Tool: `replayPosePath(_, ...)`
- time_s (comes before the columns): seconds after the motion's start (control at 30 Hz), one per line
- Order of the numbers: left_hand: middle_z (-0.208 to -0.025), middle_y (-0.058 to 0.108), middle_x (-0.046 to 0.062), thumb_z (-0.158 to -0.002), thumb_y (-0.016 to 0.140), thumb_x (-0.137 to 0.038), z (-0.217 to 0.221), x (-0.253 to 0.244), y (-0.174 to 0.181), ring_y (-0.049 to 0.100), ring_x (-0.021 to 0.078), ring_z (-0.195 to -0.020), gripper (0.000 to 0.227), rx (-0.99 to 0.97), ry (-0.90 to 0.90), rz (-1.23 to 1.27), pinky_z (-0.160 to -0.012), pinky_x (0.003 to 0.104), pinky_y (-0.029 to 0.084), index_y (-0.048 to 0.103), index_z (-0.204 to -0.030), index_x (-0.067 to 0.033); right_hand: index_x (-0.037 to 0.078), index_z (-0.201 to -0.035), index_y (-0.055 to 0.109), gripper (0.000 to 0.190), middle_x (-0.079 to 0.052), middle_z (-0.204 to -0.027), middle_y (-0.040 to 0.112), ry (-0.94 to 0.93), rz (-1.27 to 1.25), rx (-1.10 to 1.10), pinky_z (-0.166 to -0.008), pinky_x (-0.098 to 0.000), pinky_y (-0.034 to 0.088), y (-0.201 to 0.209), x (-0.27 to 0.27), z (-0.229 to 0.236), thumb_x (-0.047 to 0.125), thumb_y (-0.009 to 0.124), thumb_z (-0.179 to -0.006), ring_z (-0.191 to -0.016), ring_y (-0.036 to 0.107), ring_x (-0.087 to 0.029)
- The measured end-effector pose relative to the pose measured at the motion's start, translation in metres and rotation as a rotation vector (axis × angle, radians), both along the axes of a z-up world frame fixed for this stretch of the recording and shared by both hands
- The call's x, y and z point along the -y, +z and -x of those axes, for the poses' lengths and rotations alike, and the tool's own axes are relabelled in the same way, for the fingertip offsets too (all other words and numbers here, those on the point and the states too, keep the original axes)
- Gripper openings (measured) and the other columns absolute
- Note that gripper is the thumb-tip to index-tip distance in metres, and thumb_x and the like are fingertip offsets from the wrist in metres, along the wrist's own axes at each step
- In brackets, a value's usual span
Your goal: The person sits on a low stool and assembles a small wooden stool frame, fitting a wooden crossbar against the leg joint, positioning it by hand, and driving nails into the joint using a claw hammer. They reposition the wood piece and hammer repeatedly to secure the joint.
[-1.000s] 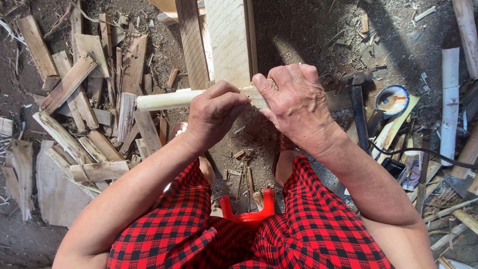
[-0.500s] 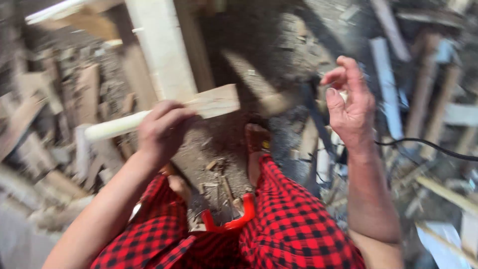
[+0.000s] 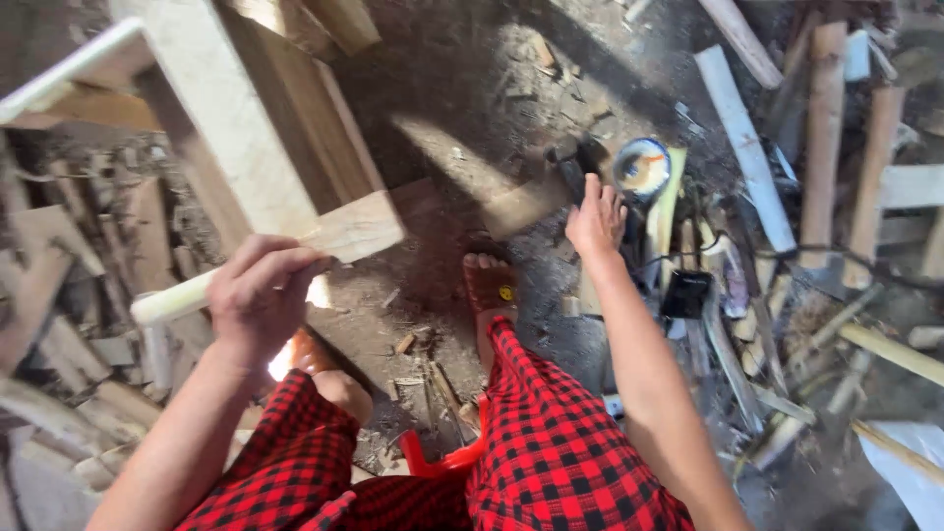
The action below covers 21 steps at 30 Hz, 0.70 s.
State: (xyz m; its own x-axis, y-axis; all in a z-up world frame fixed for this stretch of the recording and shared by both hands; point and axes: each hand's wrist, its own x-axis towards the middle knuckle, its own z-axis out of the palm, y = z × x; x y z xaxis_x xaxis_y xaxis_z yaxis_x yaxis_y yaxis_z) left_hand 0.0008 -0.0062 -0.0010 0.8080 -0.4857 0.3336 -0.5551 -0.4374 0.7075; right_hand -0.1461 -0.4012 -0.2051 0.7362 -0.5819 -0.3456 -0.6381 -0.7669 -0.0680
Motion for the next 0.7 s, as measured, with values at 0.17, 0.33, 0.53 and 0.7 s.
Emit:
replayPosePath(0.17,-0.077,0.064,0.005,-0.08,0.072,-0.007,0.003,-0.002,-0.008,0.062,0.0269,-0.065,0.007,-0.046,0.033,0.031,-0.06,0.038,0.051,0.069,-0.081,-0.0133,0.019,-0.124,0.051,0.04,-0.017,-0.09,0.066,0.019,-0.052,0.202,-0.073,-0.0483,0.052,-0.006,0.006,0.006,0.022,0.062,-0.085,-0.085,0.065,-0.04)
replayPosePath(0.33,-0.075,0.062,0.008,-0.081,0.069,-0.008,0.002,0.004,-0.007,0.061,0.0293,-0.063,0.004,0.026,0.029,0.074,-0.059,0.039,0.052,0.066,-0.079,-0.0095,0.011,-0.118,0.057,0.032,-0.014,-0.078,0.06,-0.029,-0.214,0.637,-0.059,-0.0391,0.049,0.105,-0.028,0.015,0.019,0.066,-0.088,-0.069,0.062,-0.035)
replayPosePath(0.53,-0.075,0.06,0.004,-0.082,0.069,-0.013,0.003,0.004,-0.016,0.062,0.0253,-0.065,0.006,0.047,0.031,0.077,-0.06,0.035,0.051,0.065,-0.077,-0.0127,0.002,-0.09,0.062,0.017,-0.011,-0.067,0.061,0.129,-0.809,0.763,-0.056,-0.0282,0.051,0.225,-0.107,-0.006,0.003,0.068,-0.075,-0.056,0.062,-0.02)
replayPosePath(0.7,-0.072,0.058,0.003,-0.082,0.067,-0.011,0.004,0.006,-0.018,0.06,0.0257,-0.062,0.01,0.076,0.064,0.087,-0.057,0.035,0.05,0.062,-0.073,-0.0118,0.007,-0.122,0.058,0.046,-0.016,-0.103,0.067,0.582,-0.828,0.597,-0.066,-0.0427,0.055,0.26,-0.163,-0.042,0.013,0.063,-0.077,-0.09,0.066,-0.035)
